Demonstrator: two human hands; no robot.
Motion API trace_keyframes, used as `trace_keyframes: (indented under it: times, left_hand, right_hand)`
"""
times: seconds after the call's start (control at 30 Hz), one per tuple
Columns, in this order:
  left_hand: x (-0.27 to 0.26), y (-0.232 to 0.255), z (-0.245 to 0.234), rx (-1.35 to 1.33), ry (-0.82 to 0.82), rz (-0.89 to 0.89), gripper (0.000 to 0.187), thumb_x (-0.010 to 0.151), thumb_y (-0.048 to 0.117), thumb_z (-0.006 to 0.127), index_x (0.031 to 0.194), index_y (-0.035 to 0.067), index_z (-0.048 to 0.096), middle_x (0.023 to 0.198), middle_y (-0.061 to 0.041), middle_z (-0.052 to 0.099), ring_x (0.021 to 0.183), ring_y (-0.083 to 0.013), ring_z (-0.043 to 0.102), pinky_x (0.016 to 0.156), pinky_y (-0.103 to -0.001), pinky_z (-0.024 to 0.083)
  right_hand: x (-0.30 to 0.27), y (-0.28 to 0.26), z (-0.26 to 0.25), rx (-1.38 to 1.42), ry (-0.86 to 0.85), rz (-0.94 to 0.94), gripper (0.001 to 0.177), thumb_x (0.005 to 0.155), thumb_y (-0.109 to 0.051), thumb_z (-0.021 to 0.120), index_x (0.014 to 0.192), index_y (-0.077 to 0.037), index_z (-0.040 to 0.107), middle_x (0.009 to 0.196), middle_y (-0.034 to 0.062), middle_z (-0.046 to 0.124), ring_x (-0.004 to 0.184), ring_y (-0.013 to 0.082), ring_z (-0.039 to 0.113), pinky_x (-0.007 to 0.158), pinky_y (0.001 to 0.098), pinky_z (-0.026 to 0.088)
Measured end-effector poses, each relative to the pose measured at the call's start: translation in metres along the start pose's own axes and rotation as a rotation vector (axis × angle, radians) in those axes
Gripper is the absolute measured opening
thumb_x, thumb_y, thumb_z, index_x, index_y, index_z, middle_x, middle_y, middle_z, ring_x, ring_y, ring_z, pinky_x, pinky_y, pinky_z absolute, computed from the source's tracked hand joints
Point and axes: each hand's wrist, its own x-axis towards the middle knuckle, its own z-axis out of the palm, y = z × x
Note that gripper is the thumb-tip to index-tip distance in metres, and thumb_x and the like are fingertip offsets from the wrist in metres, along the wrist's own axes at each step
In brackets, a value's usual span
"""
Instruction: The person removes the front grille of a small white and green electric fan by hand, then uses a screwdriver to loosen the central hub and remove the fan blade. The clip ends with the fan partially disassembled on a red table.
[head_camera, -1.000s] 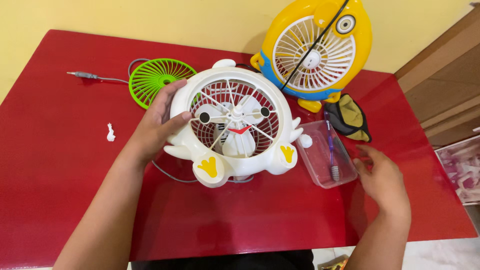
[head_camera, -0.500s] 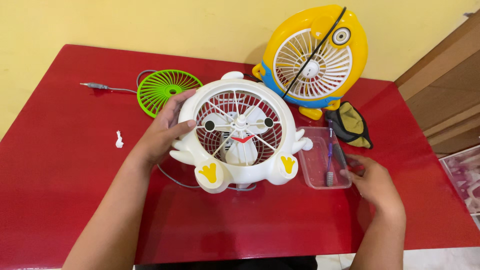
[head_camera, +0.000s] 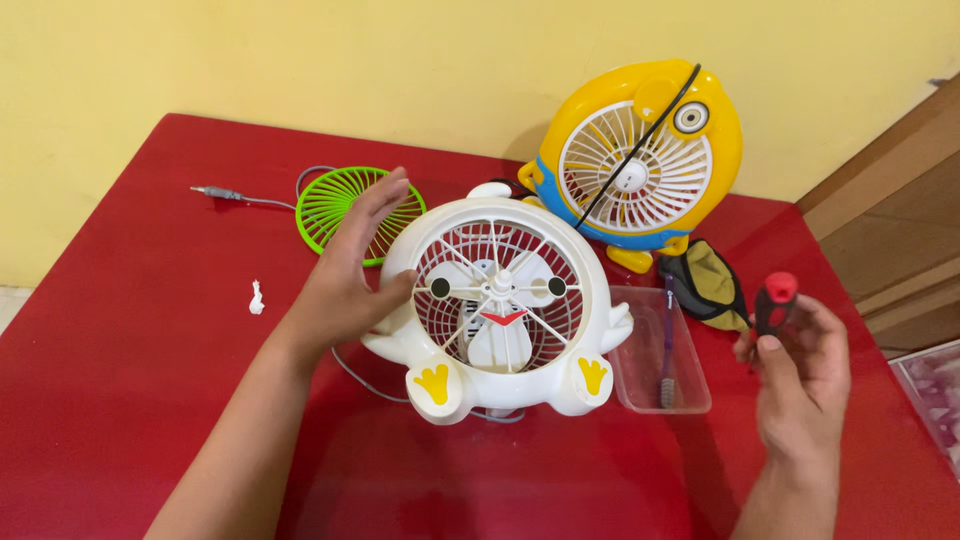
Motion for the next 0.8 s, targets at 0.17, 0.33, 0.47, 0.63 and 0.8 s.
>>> trace_keyframes:
  times: [0.17,0.33,0.47,0.63,0.8]
  left_hand:
    - [0.020,0.027,0.015,0.070,-0.124,-0.017,0.054,0.087,-0.003,0.067,0.138,0.005,0.053,0.132,-0.010,0.067,0.112,-0.0190,0.072,0.093,-0.033,0.059]
    - [0.061,0.012,0.032,0.087,-0.156,-0.089,0.026,0.094,0.001,0.062,0.119,0.006,0.064,0.114,-0.007,0.074,0.095,-0.0173,0.073,0.080,-0.033,0.059]
    - [0.068,-0.012,0.050,0.054,-0.105,-0.134,0.028,0.090,-0.003,0.059,0.116,0.004,0.065,0.107,-0.009,0.074,0.091,-0.0190,0.074,0.080,-0.033,0.059]
    - [0.061,-0.033,0.053,0.080,-0.169,-0.092,0.024,0.093,0.001,0.063,0.117,0.004,0.063,0.104,-0.012,0.074,0.090,-0.0232,0.073,0.079,-0.036,0.057]
    - [0.064,-0.033,0.050,0.180,-0.227,0.003,0.021,0.091,0.001,0.065,0.112,0.002,0.063,0.102,-0.016,0.071,0.093,-0.0323,0.072,0.080,-0.041,0.056]
  right_hand:
    - [0.036,-0.020,0.053,0.650,-0.260,-0.024,0.034,0.110,-0.009,0.054,0.143,-0.006,0.048,0.114,0.0138,0.057,0.087,0.0153,0.053,0.077,0.0302,0.045]
    - [0.073,-0.037,0.128,0.873,-0.395,-0.009,0.044,0.115,-0.021,0.056,0.156,-0.009,0.043,0.113,0.0090,0.056,0.089,0.0181,0.055,0.079,0.0312,0.046]
    - [0.084,-0.033,0.170,1.048,-0.353,0.126,0.044,0.113,-0.026,0.057,0.151,-0.007,0.044,0.110,0.0067,0.056,0.096,0.0180,0.059,0.086,0.0323,0.050]
    - [0.080,-0.015,0.197,0.705,-0.344,0.001,0.035,0.111,-0.018,0.064,0.138,-0.006,0.046,0.114,0.0107,0.063,0.107,0.0202,0.061,0.098,0.0374,0.053]
    - [0.073,-0.011,0.199,0.473,-0.363,-0.013,0.038,0.108,-0.013,0.065,0.139,-0.006,0.042,0.117,0.0154,0.068,0.105,0.0208,0.065,0.100,0.0391,0.054]
